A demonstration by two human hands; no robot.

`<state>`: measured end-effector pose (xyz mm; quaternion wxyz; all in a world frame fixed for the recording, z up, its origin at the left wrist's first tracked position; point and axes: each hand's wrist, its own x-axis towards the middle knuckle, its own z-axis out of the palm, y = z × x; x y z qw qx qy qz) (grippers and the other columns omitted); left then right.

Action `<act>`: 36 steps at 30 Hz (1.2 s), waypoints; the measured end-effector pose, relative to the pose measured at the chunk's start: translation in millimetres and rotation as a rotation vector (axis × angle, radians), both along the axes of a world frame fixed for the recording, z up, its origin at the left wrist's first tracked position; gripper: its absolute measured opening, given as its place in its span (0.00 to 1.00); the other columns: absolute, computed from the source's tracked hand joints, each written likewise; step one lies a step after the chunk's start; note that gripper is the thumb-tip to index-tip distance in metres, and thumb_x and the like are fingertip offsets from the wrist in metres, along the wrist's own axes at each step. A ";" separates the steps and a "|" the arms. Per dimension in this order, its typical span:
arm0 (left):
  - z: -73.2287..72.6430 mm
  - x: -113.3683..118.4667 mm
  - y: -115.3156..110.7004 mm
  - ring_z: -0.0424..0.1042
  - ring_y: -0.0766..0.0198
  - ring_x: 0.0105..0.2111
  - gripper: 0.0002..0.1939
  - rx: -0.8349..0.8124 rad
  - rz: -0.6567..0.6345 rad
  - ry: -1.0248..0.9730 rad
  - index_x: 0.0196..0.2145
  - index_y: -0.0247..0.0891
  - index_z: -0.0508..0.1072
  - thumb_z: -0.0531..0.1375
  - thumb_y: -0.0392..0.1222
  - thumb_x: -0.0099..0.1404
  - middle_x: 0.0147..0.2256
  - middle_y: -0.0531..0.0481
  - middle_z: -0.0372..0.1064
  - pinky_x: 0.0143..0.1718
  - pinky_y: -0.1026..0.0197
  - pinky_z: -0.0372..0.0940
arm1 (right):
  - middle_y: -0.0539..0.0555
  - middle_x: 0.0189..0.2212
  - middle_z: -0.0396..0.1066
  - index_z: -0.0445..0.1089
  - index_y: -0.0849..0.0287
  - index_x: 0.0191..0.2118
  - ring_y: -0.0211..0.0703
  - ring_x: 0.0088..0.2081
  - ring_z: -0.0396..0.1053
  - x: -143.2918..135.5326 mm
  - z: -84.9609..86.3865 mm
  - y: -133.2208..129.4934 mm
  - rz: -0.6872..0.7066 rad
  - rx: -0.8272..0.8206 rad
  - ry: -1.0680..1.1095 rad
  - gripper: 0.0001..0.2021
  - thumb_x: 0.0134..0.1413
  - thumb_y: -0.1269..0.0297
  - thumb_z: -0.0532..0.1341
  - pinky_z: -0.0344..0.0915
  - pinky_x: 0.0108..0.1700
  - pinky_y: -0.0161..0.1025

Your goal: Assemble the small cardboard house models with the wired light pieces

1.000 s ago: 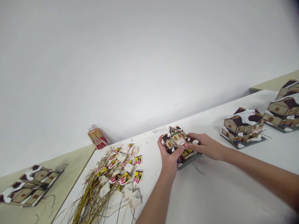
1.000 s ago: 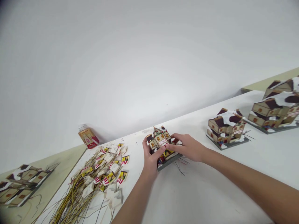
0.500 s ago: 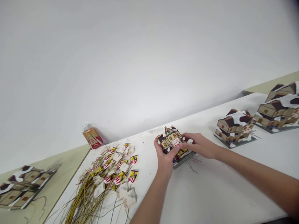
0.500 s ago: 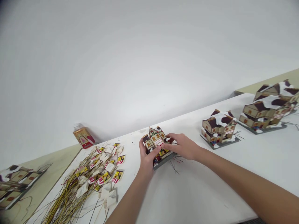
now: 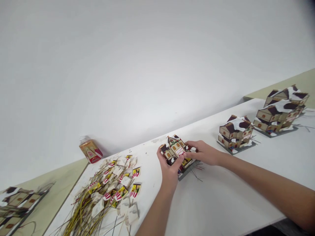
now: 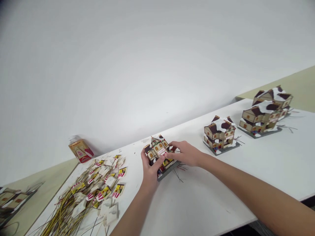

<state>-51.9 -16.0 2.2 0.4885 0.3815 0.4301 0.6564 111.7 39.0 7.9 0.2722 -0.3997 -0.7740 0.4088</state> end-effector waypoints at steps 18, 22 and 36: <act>-4.9 -2.4 1.4 0.70 0.51 0.50 0.50 0.032 0.007 0.058 0.60 0.46 0.50 0.72 0.47 0.45 0.54 0.40 0.64 0.52 0.48 0.65 | 0.55 0.43 0.72 0.68 0.57 0.51 0.47 0.43 0.68 0.3 -7.4 6.9 -0.030 -0.086 0.080 0.30 0.48 0.42 0.63 0.63 0.39 0.38; -3.7 -2.9 0.8 0.70 0.50 0.50 0.51 0.022 0.006 0.077 0.61 0.47 0.48 0.72 0.46 0.45 0.54 0.40 0.63 0.52 0.48 0.65 | 0.55 0.43 0.71 0.68 0.58 0.51 0.47 0.44 0.67 0.3 -9.5 8.2 -0.038 -0.090 0.098 0.30 0.47 0.42 0.64 0.63 0.41 0.38; -4.4 -1.9 0.8 0.69 0.51 0.51 0.53 0.017 0.042 0.150 0.63 0.48 0.45 0.71 0.48 0.47 0.55 0.40 0.62 0.54 0.48 0.64 | 0.55 0.43 0.71 0.70 0.58 0.49 0.47 0.45 0.68 2.8 -12.2 13.5 -0.004 -0.083 0.146 0.29 0.46 0.43 0.65 0.62 0.47 0.40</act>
